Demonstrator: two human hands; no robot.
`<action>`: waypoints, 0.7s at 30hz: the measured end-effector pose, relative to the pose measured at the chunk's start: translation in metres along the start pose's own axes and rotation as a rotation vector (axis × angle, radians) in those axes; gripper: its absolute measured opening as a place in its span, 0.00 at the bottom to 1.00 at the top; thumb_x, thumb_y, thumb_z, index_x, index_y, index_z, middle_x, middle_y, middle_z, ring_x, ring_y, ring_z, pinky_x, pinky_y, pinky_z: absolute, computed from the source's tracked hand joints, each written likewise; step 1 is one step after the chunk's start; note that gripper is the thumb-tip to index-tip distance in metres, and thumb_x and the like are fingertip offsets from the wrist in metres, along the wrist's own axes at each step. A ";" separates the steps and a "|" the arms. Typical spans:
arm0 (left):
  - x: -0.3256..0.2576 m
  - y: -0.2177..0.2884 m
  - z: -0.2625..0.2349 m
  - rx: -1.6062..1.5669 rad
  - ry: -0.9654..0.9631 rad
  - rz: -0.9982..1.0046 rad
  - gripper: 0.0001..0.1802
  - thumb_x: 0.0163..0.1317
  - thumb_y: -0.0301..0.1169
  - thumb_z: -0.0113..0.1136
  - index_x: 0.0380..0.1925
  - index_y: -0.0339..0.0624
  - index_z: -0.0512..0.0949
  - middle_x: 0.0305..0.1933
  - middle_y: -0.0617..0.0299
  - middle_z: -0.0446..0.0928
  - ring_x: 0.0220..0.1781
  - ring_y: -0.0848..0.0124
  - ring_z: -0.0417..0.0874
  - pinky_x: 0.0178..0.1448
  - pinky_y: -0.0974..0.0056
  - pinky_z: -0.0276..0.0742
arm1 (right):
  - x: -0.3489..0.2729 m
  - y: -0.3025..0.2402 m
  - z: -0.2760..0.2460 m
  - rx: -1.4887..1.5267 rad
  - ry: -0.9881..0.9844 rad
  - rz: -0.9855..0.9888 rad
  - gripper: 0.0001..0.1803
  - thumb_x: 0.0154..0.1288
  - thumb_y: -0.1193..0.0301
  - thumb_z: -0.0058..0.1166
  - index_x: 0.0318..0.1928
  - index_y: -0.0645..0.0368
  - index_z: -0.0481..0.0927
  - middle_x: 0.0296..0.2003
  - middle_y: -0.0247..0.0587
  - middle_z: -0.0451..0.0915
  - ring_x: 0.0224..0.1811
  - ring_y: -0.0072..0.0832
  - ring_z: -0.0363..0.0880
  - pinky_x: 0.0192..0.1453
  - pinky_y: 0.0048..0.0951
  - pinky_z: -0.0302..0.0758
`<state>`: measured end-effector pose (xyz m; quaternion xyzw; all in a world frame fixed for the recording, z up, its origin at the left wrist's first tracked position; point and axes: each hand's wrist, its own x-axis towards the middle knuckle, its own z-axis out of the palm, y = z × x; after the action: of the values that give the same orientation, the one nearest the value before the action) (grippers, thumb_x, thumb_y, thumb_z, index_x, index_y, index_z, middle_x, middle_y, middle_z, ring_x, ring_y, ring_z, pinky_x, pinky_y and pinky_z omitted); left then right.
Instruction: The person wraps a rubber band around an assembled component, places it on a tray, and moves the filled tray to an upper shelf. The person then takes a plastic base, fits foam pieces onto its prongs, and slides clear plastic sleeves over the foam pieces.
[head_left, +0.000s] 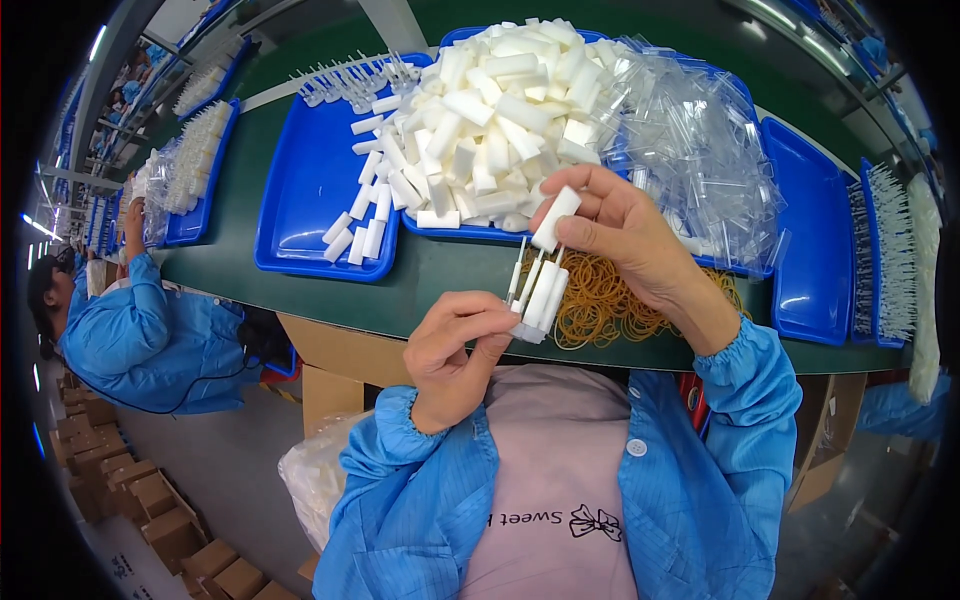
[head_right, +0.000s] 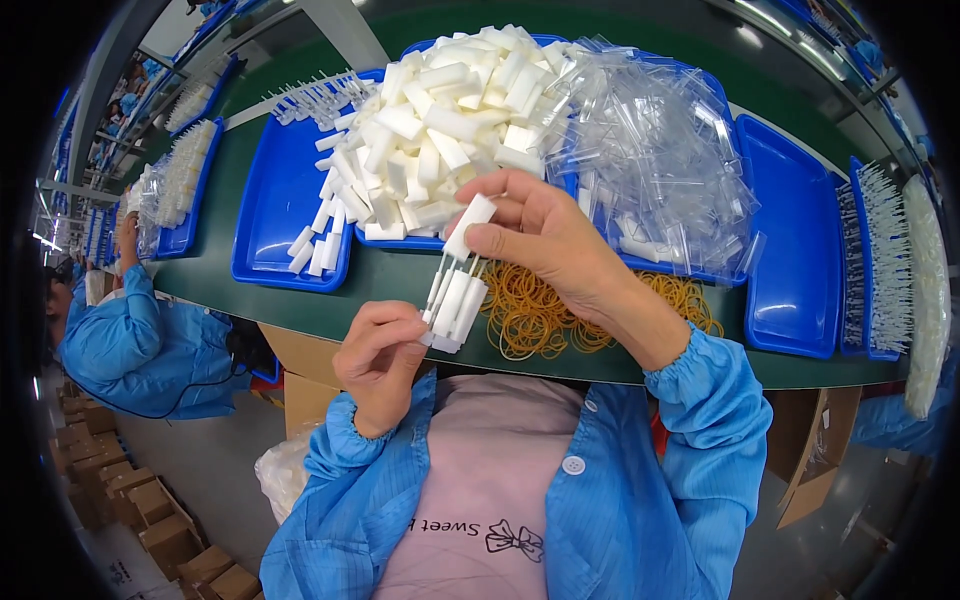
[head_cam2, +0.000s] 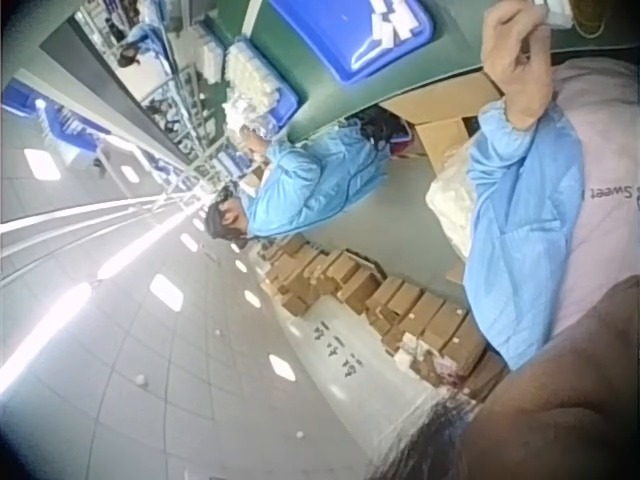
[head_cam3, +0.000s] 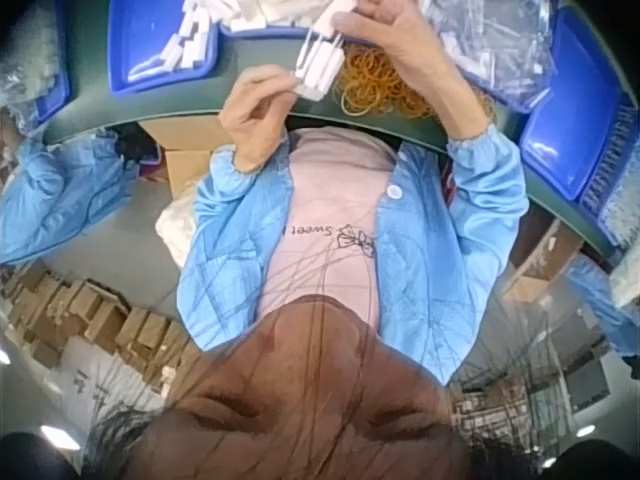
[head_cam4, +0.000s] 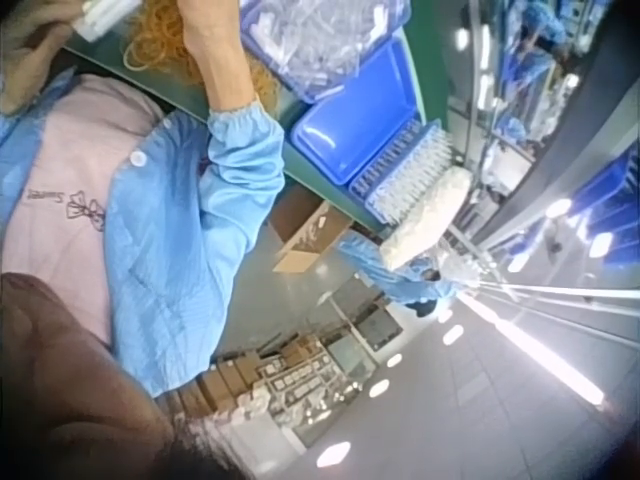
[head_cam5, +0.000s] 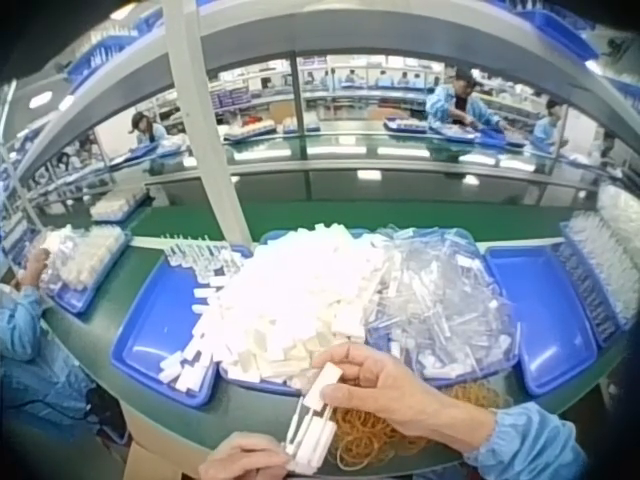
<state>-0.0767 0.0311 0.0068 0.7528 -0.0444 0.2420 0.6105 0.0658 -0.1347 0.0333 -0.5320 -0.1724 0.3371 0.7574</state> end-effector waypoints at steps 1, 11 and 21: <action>0.000 0.000 -0.001 0.000 0.001 -0.001 0.10 0.53 0.16 0.64 0.35 0.36 0.83 0.38 0.56 0.79 0.38 0.69 0.78 0.40 0.69 0.75 | -0.002 -0.002 0.003 -0.002 -0.037 0.023 0.22 0.63 0.66 0.59 0.55 0.60 0.71 0.40 0.39 0.80 0.45 0.22 0.78 0.53 0.24 0.72; 0.008 -0.004 -0.007 0.169 -0.209 0.218 0.18 0.40 0.14 0.64 0.35 0.40 0.84 0.37 0.59 0.79 0.38 0.63 0.78 0.41 0.63 0.73 | -0.003 -0.009 -0.024 -0.294 -0.169 0.007 0.13 0.67 0.66 0.53 0.46 0.62 0.80 0.38 0.35 0.80 0.43 0.20 0.76 0.51 0.23 0.71; 0.016 -0.007 -0.014 0.164 -0.267 0.237 0.19 0.39 0.15 0.63 0.35 0.40 0.84 0.37 0.60 0.79 0.38 0.62 0.77 0.43 0.61 0.72 | -0.007 -0.019 -0.028 -0.289 -0.140 0.071 0.10 0.61 0.70 0.58 0.39 0.64 0.80 0.37 0.35 0.80 0.40 0.18 0.76 0.48 0.21 0.71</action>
<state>-0.0643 0.0495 0.0088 0.8150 -0.1935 0.2128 0.5031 0.0844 -0.1629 0.0414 -0.6164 -0.2527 0.3715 0.6466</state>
